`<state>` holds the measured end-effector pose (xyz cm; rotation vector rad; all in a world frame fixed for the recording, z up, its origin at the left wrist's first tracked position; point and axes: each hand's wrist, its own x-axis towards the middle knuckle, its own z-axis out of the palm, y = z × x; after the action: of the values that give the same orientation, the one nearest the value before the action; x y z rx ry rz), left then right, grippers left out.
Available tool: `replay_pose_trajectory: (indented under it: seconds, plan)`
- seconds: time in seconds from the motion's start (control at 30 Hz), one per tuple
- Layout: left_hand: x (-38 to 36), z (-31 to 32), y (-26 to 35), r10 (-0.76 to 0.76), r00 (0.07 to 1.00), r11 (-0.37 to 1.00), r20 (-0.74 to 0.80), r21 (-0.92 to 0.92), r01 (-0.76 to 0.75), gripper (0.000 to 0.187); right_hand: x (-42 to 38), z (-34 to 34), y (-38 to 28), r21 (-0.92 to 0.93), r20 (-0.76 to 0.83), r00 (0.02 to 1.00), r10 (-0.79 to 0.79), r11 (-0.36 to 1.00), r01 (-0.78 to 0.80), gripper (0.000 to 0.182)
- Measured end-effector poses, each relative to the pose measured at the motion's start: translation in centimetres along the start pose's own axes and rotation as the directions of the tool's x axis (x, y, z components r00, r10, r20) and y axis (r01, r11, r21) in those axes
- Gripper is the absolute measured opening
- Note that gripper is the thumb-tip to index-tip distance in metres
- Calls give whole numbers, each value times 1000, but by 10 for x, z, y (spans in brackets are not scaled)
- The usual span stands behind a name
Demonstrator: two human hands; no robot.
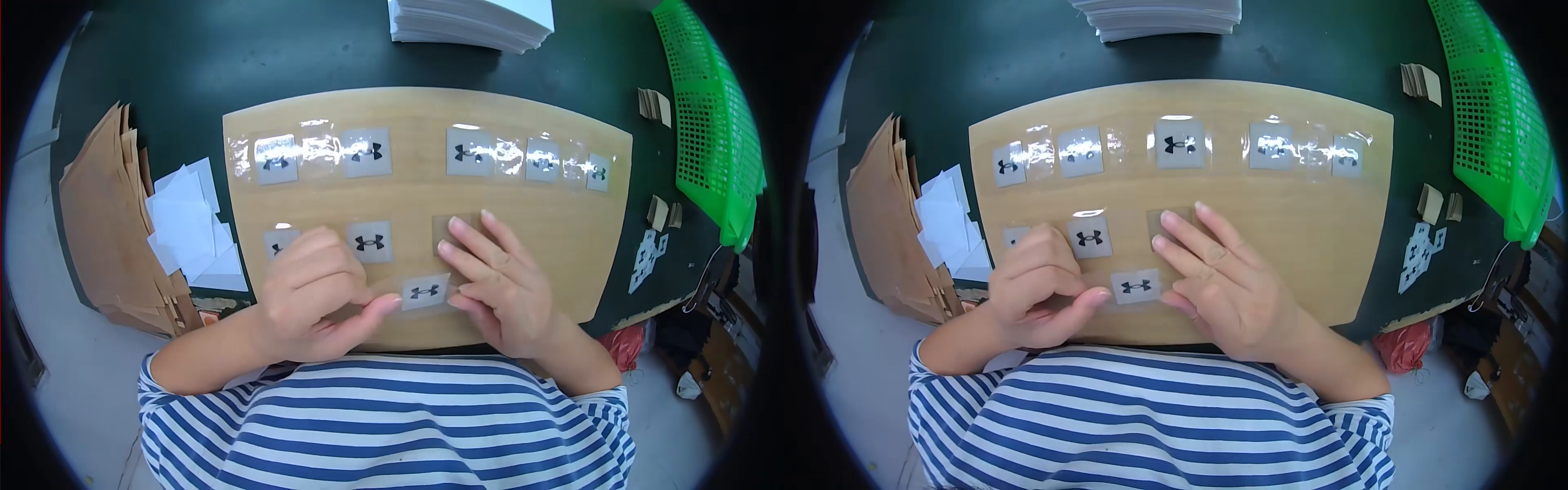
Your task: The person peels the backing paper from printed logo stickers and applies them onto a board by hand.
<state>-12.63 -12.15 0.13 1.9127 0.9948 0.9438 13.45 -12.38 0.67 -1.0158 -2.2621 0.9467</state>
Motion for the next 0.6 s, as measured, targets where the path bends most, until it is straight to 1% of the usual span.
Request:
replay_pose_trajectory:
  seconds: [0.07, 0.2, 0.4, 0.53, 0.57, 0.6]
  plan:
    - [0, -2, -2, -12, 1000, 1000, 10, -17, 12, 20, -2, 7, 0, 28, 15, 1000, 12, 1000, -13, 12]
    - [-1, -1, -2, -15, 1000, 998, 25, -53, 17, 20, -6, 14, -5, 21, -44, 998, 49, 999, -48, 10]
    - [-1, -2, -1, 9, 1000, 998, 22, -55, -7, 20, -4, 11, -8, -20, -52, 999, 0, 1000, -1, 15]
    - [4, -8, 14, -72, 997, 991, 8, -111, 73, 21, -1, -4, -14, 40, -112, 993, -25, 999, 30, 16]
    - [10, -11, 17, -66, 998, 992, 6, -111, 67, 21, 1, -8, -15, 35, -114, 993, -28, 999, 32, 16]
    - [19, -13, 21, -74, 997, 991, 20, -110, 76, 20, 3, -13, -17, 121, -150, 988, 42, 992, -24, 16]
